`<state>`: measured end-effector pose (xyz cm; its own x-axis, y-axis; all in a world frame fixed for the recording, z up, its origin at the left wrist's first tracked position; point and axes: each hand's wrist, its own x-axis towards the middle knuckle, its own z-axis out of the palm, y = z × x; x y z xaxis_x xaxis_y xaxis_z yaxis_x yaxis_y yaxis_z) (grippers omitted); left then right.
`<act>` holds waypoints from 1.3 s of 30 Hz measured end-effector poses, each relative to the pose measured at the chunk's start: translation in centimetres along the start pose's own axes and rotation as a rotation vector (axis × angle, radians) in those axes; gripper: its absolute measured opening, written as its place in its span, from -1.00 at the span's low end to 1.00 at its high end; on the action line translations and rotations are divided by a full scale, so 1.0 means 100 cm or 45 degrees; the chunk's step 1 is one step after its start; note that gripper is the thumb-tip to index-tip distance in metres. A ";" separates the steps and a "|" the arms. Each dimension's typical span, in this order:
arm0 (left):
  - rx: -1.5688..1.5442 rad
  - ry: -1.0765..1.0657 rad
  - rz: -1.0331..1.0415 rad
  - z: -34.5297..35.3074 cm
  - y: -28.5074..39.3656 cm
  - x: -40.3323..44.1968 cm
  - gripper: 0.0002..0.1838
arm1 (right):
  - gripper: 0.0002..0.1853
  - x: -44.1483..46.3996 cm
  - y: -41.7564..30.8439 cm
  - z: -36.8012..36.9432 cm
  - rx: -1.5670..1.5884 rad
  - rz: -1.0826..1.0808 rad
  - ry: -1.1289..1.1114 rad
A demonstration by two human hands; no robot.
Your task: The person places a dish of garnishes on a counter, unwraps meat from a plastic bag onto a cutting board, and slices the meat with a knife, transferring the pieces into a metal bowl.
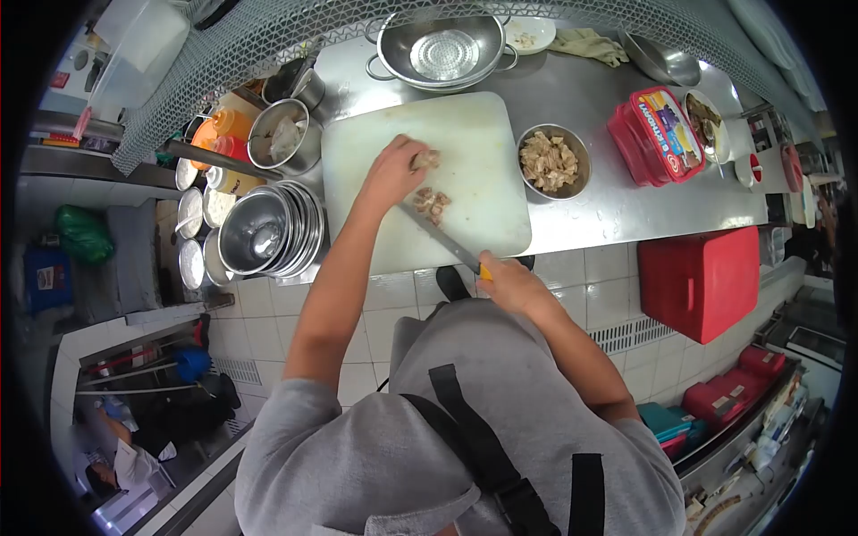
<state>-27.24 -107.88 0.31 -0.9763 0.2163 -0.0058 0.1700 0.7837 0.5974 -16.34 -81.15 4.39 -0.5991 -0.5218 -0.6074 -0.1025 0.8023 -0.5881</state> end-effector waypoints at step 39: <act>-0.132 0.320 0.016 0.032 0.024 -0.107 -0.75 | -0.84 0.025 -0.037 0.004 -0.259 0.108 0.146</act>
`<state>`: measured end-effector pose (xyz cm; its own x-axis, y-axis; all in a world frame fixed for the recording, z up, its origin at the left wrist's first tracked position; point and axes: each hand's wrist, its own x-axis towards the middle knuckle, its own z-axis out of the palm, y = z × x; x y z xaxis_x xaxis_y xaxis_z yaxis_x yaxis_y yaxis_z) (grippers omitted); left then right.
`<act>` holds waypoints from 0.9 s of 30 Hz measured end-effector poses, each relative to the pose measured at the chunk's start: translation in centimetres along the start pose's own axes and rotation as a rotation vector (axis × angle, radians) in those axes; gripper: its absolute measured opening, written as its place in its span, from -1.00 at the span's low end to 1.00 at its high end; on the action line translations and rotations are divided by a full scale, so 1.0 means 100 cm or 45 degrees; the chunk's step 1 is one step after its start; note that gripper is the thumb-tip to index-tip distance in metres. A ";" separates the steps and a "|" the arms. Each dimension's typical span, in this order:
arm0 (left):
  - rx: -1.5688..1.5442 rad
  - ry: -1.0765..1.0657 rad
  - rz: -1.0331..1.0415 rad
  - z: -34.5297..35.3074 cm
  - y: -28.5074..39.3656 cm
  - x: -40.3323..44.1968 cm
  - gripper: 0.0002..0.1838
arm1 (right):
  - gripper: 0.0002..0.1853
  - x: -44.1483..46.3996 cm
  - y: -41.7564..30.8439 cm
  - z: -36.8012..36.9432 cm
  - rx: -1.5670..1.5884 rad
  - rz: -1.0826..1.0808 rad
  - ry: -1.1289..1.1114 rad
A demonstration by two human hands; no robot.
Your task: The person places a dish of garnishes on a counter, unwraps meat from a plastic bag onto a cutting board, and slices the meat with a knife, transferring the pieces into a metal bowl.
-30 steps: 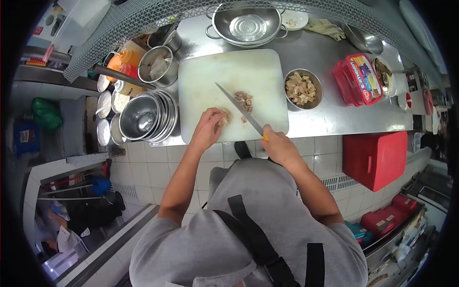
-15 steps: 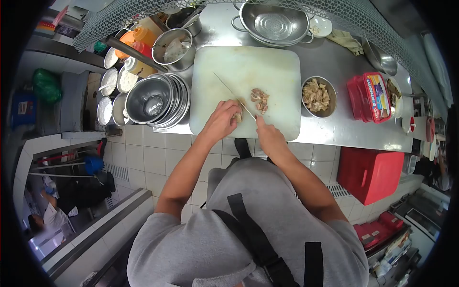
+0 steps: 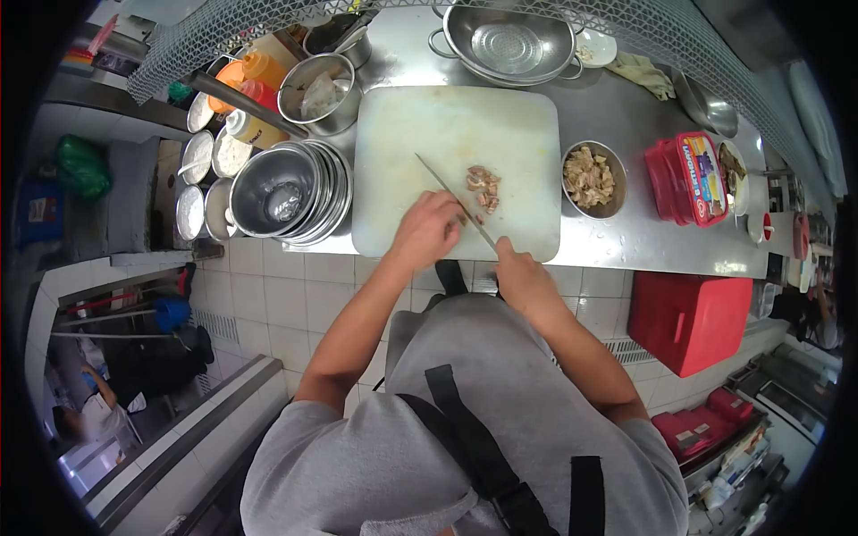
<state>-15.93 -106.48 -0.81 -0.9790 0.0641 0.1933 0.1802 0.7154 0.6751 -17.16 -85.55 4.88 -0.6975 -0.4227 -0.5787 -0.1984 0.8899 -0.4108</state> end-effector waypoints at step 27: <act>0.406 0.064 -0.059 0.023 -0.009 0.009 -0.90 | -0.81 -0.025 0.030 0.005 0.026 0.030 -0.045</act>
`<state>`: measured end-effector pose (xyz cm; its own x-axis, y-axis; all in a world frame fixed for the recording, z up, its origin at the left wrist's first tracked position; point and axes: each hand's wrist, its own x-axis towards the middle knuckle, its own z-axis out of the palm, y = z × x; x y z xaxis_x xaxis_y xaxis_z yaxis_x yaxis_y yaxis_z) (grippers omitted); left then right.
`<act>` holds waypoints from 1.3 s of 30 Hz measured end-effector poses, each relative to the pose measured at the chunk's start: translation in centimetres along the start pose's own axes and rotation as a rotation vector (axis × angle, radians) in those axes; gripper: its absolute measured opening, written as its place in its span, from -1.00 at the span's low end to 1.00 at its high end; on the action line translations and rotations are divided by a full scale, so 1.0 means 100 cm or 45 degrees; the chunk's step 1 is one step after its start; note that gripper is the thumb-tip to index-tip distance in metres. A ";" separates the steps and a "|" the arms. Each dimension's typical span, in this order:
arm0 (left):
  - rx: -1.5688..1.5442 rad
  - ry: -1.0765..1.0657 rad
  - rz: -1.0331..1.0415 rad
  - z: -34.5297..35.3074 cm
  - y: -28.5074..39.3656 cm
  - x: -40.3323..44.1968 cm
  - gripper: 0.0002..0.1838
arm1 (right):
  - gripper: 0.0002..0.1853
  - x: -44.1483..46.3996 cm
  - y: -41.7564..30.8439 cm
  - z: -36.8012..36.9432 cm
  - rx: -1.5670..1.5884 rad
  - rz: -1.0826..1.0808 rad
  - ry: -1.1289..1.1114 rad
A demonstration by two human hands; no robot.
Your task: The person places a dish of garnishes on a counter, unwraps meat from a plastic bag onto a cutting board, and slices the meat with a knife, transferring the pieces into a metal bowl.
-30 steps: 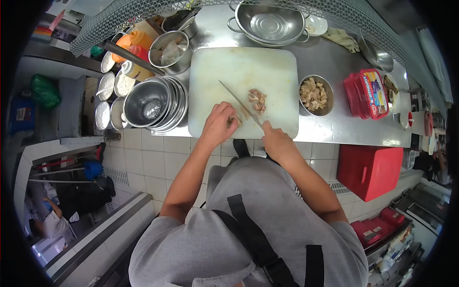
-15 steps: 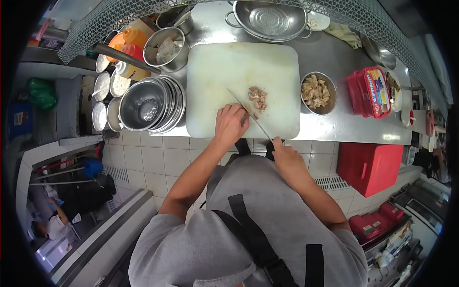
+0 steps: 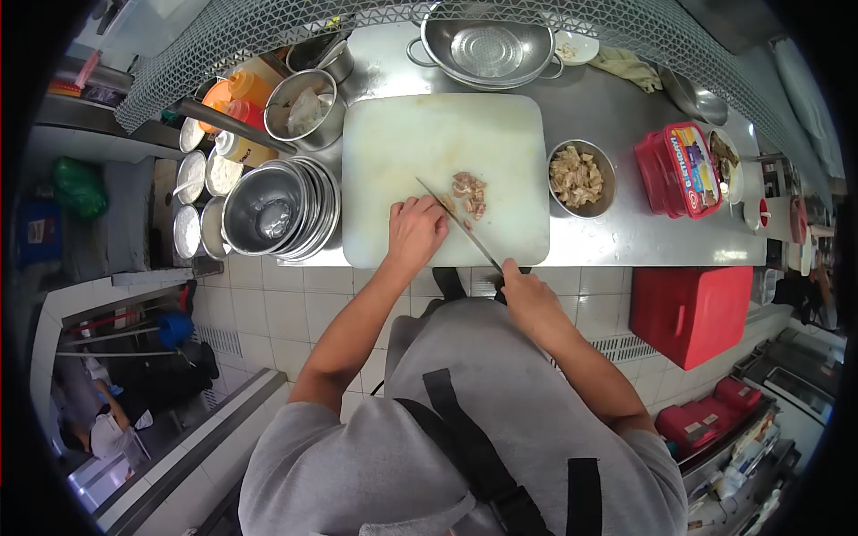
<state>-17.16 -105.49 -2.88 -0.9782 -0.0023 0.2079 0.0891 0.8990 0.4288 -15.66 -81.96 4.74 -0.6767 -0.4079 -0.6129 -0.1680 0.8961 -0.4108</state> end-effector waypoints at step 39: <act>-0.532 -0.010 -0.384 -0.016 -0.009 -0.035 -0.83 | -0.78 0.030 -0.042 0.013 0.059 -0.172 0.002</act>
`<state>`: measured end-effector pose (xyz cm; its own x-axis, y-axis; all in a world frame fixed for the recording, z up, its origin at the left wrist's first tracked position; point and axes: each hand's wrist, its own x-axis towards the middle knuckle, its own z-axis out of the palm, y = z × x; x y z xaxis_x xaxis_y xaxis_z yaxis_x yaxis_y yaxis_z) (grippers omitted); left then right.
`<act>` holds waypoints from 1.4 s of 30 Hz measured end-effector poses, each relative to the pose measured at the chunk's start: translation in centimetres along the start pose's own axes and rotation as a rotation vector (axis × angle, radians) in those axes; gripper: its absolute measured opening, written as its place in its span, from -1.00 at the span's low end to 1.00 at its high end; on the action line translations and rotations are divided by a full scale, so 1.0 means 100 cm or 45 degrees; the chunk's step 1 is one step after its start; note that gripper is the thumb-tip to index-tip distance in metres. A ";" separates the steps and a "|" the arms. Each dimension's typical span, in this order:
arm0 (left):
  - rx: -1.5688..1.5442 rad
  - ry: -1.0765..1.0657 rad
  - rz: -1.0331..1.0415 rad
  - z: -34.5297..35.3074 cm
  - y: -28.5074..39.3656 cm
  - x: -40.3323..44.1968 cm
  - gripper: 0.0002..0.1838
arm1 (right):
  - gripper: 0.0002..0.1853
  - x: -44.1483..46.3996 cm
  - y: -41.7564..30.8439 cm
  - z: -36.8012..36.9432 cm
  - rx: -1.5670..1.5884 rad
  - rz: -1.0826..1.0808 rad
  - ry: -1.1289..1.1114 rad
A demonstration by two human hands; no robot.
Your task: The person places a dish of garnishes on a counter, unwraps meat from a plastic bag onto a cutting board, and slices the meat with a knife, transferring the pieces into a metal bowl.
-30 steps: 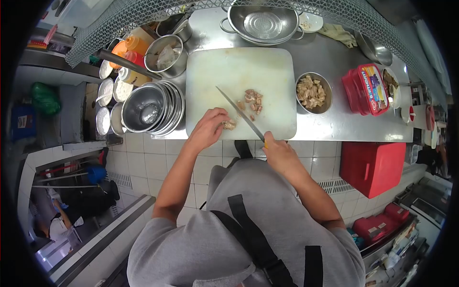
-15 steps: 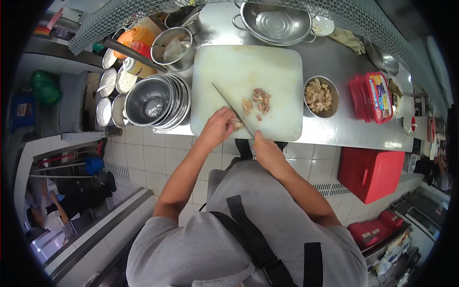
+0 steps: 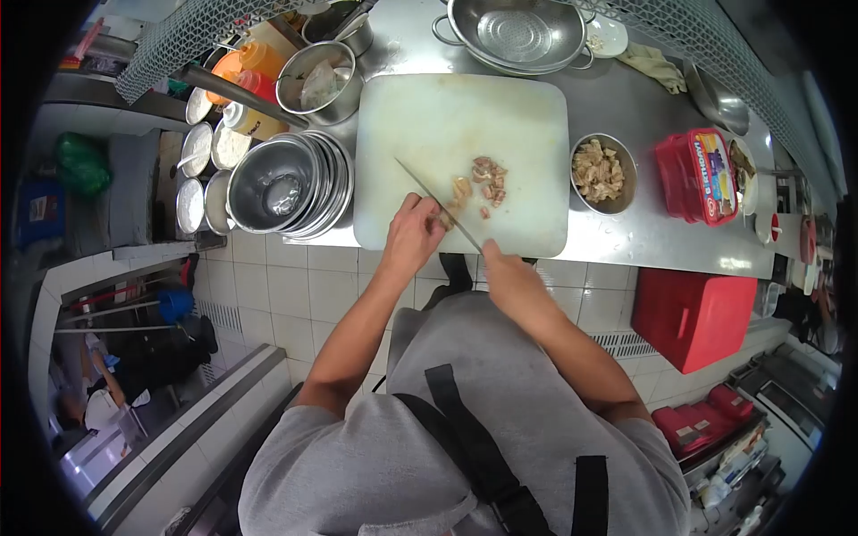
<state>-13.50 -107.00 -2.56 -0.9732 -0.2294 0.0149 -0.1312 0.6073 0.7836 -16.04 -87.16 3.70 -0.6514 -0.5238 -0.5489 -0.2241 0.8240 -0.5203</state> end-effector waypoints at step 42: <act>-0.037 0.018 0.103 -0.002 0.001 -0.018 -0.79 | -0.75 -0.013 -0.024 -0.015 -0.204 0.007 0.012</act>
<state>-11.74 -106.68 -2.44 -0.9776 -0.1913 0.0872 -0.0467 0.6018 0.7973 -15.76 -88.16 6.68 -0.6596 -0.5177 -0.5449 -0.3326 0.8511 -0.4062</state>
